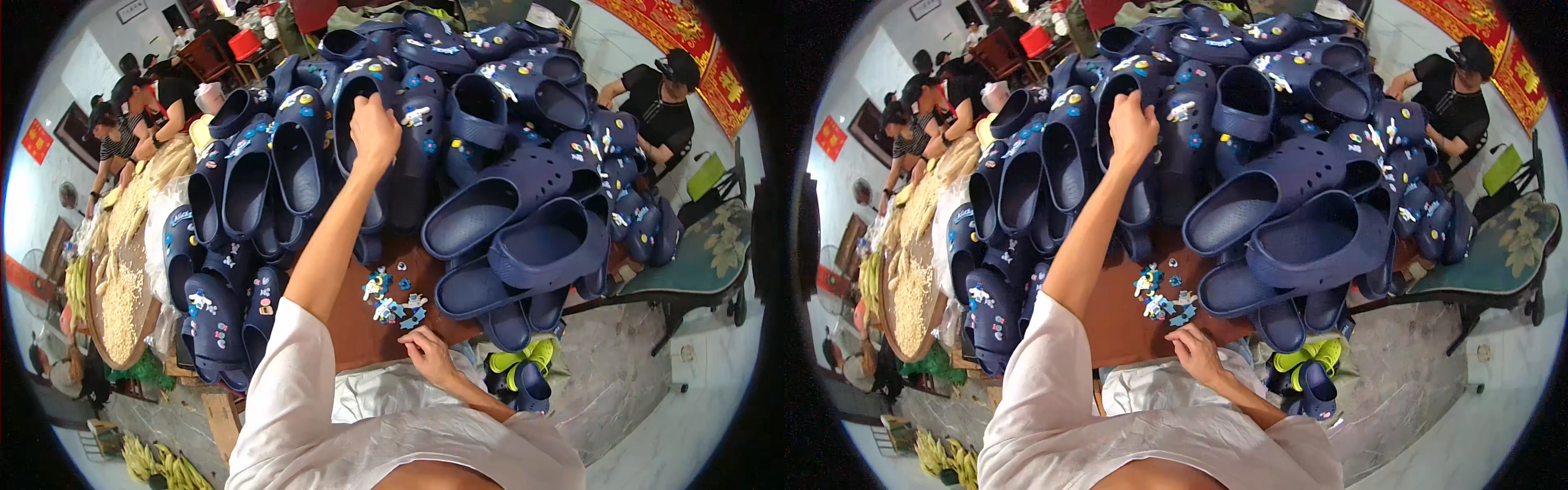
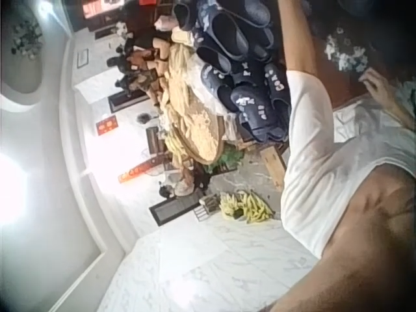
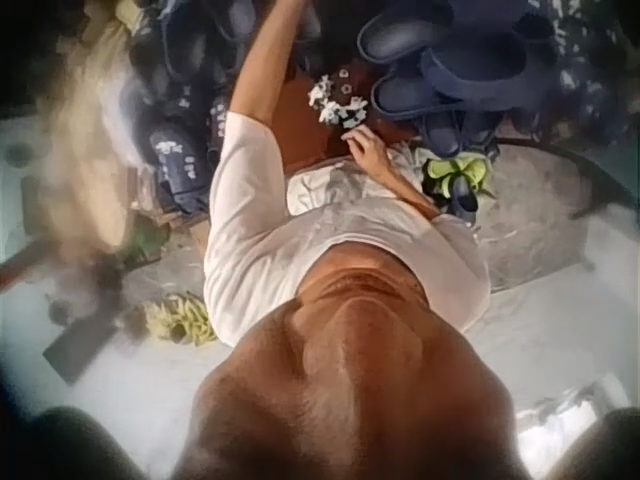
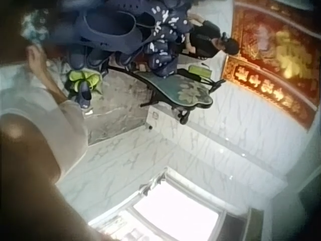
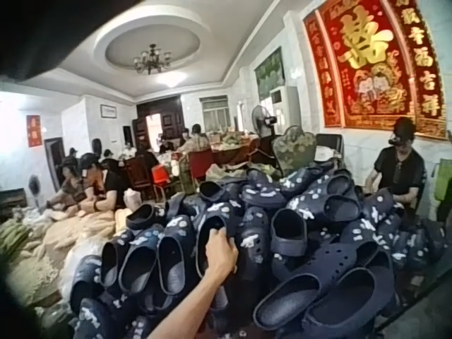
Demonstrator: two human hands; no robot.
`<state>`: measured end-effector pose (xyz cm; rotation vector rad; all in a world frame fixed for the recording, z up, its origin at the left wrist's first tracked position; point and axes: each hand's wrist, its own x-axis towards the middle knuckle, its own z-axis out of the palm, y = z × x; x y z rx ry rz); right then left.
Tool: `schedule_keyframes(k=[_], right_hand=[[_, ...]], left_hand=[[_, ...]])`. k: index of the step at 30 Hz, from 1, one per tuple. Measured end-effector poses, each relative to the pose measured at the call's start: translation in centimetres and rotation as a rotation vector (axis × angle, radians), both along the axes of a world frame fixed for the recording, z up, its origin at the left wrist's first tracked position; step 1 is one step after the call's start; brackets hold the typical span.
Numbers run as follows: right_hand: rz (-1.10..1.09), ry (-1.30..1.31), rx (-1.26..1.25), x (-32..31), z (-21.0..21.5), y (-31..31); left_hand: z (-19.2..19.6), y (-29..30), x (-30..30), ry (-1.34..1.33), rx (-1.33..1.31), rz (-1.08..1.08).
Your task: Attaching decorative plastic charms to the holes of navy blue clogs.
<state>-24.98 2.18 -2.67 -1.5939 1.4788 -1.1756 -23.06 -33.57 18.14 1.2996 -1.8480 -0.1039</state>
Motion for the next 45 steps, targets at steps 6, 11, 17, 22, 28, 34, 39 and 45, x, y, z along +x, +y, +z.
schedule_keyframes(k=[6, 11, 17, 22, 28, 34, 39, 45], right_hand=[[-0.009, 0.058, -0.058, -0.3, 0.7, 0.1], [-0.039, 0.044, -0.049, -0.2, 0.0, 1.0], [-0.051, -0.027, 0.018, -0.1, 1.1, 1.0], [-0.166, -0.036, -0.106, -0.3, 2.1, 0.7], [-0.252, -0.011, -0.129, -0.3, 1.9, 0.2], [-0.21, -0.007, -0.107, 0.6, 1.5, -0.1], [-0.154, -0.018, 0.0, 1.7, 1.9, -0.8], [0.018, -0.017, -0.055, 3.9, 1.5, -2.9]], left_hand=[[-0.5, -2.5, -0.5, -0.19, 0.121, -0.028], [-0.9, 4.1, -0.3, -0.015, -0.267, -0.193], [-6.0, 12.7, 0.9, -0.108, 0.015, -0.429], [-9.3, 12.4, 1.8, -0.038, 0.325, -0.54], [-8.7, 14.7, 4.1, 0.031, 0.18, -0.392], [-8.5, 19.3, 12.4, 0.092, 0.204, -0.309], [-9.5, 25.3, 20.3, 0.147, 0.371, -0.15], [-14.7, 34.5, 28.1, 0.184, 0.46, 0.076]])
